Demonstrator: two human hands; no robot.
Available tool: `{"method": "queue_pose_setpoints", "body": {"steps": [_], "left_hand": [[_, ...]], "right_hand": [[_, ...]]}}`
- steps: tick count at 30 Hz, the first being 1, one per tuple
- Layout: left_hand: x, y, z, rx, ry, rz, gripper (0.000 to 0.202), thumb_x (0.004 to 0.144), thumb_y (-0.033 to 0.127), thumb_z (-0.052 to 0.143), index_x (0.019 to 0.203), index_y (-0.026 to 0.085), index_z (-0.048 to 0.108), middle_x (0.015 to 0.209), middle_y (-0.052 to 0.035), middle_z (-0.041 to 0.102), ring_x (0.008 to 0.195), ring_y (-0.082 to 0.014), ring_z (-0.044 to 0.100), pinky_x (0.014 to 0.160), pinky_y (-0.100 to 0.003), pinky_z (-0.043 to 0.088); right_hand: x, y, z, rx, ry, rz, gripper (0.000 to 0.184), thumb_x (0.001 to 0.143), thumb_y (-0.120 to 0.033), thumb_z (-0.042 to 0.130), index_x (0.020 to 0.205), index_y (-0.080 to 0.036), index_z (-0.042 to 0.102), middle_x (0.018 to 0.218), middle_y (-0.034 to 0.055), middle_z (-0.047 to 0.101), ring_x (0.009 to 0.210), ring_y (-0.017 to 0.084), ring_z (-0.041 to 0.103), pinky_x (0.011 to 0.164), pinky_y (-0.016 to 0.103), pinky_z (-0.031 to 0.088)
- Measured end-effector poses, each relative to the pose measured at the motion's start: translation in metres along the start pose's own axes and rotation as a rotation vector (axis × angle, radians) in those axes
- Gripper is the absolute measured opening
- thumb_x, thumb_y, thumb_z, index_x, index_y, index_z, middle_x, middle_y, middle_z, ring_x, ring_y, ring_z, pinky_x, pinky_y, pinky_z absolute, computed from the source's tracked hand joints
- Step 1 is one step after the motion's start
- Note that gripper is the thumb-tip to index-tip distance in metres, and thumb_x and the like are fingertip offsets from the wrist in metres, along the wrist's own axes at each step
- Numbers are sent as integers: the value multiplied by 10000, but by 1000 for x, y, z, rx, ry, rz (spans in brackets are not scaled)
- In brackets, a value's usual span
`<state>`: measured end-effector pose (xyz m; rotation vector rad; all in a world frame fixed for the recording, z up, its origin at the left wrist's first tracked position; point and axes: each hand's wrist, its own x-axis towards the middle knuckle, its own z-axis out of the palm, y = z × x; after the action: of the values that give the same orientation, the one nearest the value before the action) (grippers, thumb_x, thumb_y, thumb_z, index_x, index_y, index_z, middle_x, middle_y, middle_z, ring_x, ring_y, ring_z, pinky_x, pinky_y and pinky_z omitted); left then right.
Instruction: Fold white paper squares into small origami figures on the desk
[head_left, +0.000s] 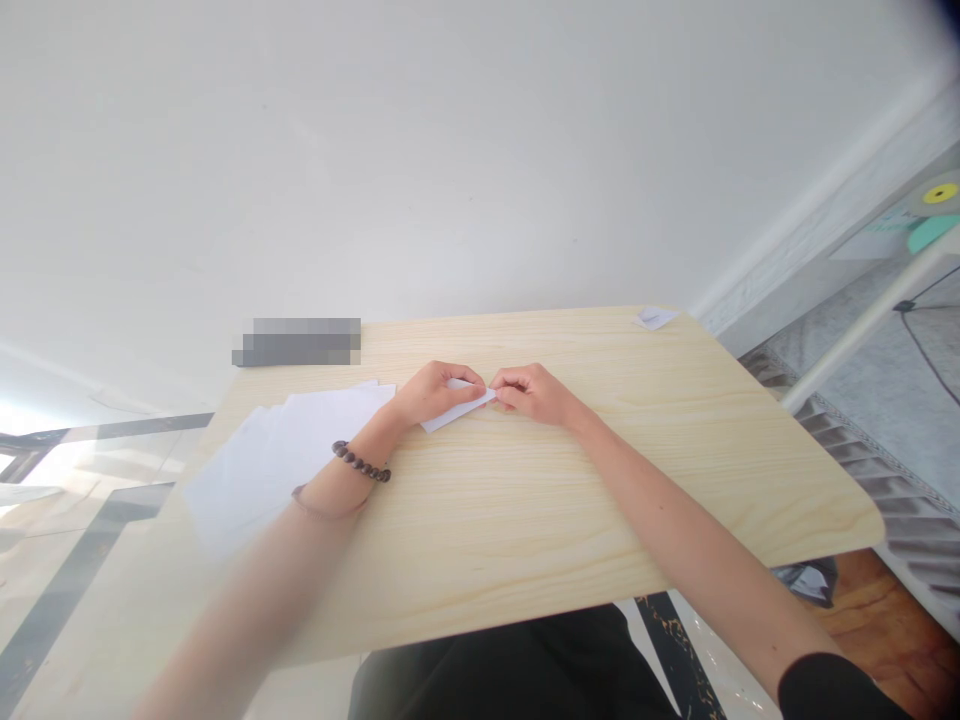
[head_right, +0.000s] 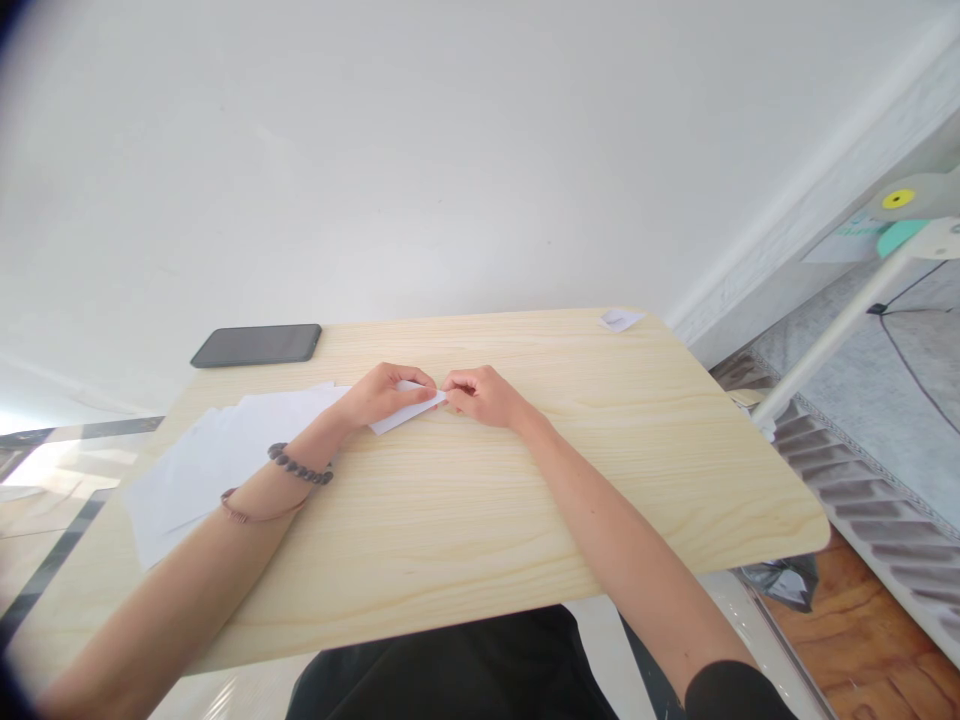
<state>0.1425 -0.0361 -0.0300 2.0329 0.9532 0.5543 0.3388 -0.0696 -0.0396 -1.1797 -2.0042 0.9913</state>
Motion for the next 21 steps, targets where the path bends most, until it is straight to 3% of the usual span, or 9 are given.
{"method": "queue_pose_setpoints", "body": {"steps": [3,9,15,21], "left_hand": [[0,-1,-1,-7,-6,7,278,747,408,520,802,176,665,823,3,664,717,-134,569,649,-224,398],[0,-1,-1,-2,-13,19,256,751,396,525,801,186,664,831,17,667,750,-126,570,695,-213,397],[0,1,0,21,-12,-10,279,748,411,517,810,183,665,817,16,663,710,-119,562,660,-210,400],[-1,2,1,13,14,11,288,738,424,518,788,186,672,785,9,657,693,-127,554,651,-222,403]], "right_hand": [[-1,-1,-1,39,-16,18,190,713,-169,414,711,-148,603,557,-27,513,493,68,410,495,200,322],[0,-3,1,-3,3,-6,181,737,-256,460,667,-143,583,542,-29,493,481,64,374,474,201,299],[0,-1,0,6,-11,8,181,712,-174,409,687,-143,585,545,-30,488,478,66,381,474,201,296],[-1,-4,2,-29,17,-38,193,748,-288,464,679,-149,580,542,-38,441,490,66,344,478,208,276]]}}
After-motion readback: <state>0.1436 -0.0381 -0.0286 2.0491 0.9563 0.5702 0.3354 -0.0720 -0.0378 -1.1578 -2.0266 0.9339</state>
